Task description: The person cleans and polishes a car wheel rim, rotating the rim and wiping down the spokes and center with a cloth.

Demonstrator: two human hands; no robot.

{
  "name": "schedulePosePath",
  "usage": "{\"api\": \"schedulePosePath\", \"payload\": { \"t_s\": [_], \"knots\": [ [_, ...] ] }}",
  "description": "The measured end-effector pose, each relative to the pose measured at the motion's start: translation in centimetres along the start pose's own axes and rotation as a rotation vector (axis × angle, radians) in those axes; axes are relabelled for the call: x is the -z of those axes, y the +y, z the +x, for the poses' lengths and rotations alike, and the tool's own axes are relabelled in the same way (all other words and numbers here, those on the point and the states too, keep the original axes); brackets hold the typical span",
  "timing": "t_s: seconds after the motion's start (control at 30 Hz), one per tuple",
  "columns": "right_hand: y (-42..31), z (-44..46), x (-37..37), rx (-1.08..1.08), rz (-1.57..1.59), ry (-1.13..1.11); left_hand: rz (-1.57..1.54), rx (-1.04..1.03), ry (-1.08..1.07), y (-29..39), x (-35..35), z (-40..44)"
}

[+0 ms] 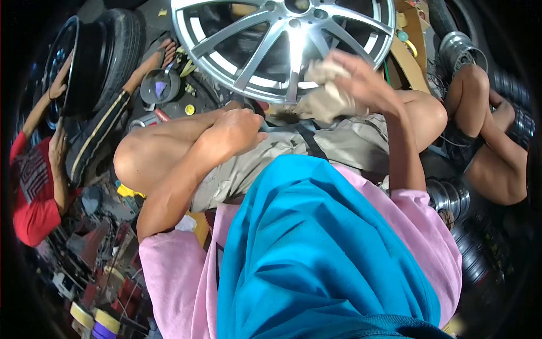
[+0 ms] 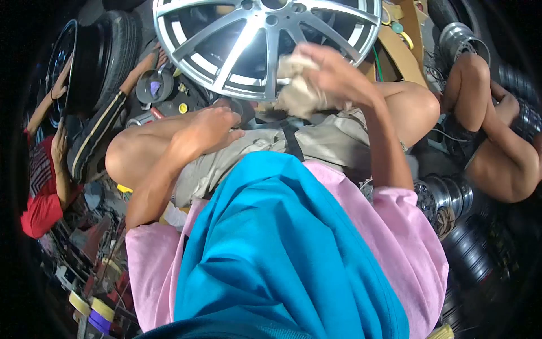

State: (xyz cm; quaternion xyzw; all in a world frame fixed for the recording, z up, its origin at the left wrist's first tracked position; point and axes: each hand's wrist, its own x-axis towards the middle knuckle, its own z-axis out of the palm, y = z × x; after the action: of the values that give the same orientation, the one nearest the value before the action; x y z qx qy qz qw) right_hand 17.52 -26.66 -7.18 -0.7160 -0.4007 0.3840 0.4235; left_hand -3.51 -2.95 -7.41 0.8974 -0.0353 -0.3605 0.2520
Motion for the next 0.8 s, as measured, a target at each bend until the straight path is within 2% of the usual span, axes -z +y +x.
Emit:
{"api": "schedulePosePath", "payload": {
  "t_s": [0.07,0.13,0.17,0.23,0.27,0.37,0.4,0.47,0.5,0.6,0.63,0.7,0.8],
  "knots": [
    [-1.3,-2.1,-2.4,-0.098,0.012,-0.304,0.128,-0.041,-0.026,-1.8,-2.6,0.3],
    [-1.3,-3.1,-5.2,-0.258,0.047,-0.540,0.141,-0.026,-0.083,-0.1,-2.1,-0.7],
    [-1.1,-3.1,-6.7,-0.250,0.046,-0.551,0.157,-0.021,-0.138,0.8,-1.9,-1.0],
    [-0.5,-2.7,-9.6,-0.165,-0.444,-0.512,0.105,-0.052,-0.178,1.9,-2.4,-1.0],
    [0.3,-2.2,-11.0,-0.153,-0.445,-0.527,0.060,-0.098,-0.219,2.3,-2.6,-1.1],
    [2.7,-0.8,-14.9,0.000,-0.637,-0.321,0.039,-0.089,-0.147,4.0,-1.9,-1.6],
    [2.5,-0.1,-15.6,0.006,-0.639,-0.329,0.031,-0.082,-0.143,4.1,-1.6,-2.0],
    [2.5,1.6,-16.4,-0.056,-0.746,-0.530,0.012,-0.149,-0.029,4.3,-0.9,-2.9],
    [5.1,1.5,-17.7,0.063,-0.677,-0.439,0.003,-0.144,-0.024,4.5,-0.8,-3.4],
    [7.7,1.4,-19.1,0.184,-0.708,-0.344,0.102,-0.200,0.059,5.6,-1.3,-5.2],
    [7.6,1.7,-18.8,0.190,-0.710,-0.361,0.146,-0.199,0.050,6.2,-1.6,-5.8],
    [7.6,1.9,-18.1,-0.037,-1.044,-0.553,0.174,-0.225,0.023,7.4,-1.4,-7.3],
    [11.4,0.3,-16.4,0.074,-1.155,-0.531,0.193,-0.228,0.110,7.9,-2.8,-8.2]
  ]
}}
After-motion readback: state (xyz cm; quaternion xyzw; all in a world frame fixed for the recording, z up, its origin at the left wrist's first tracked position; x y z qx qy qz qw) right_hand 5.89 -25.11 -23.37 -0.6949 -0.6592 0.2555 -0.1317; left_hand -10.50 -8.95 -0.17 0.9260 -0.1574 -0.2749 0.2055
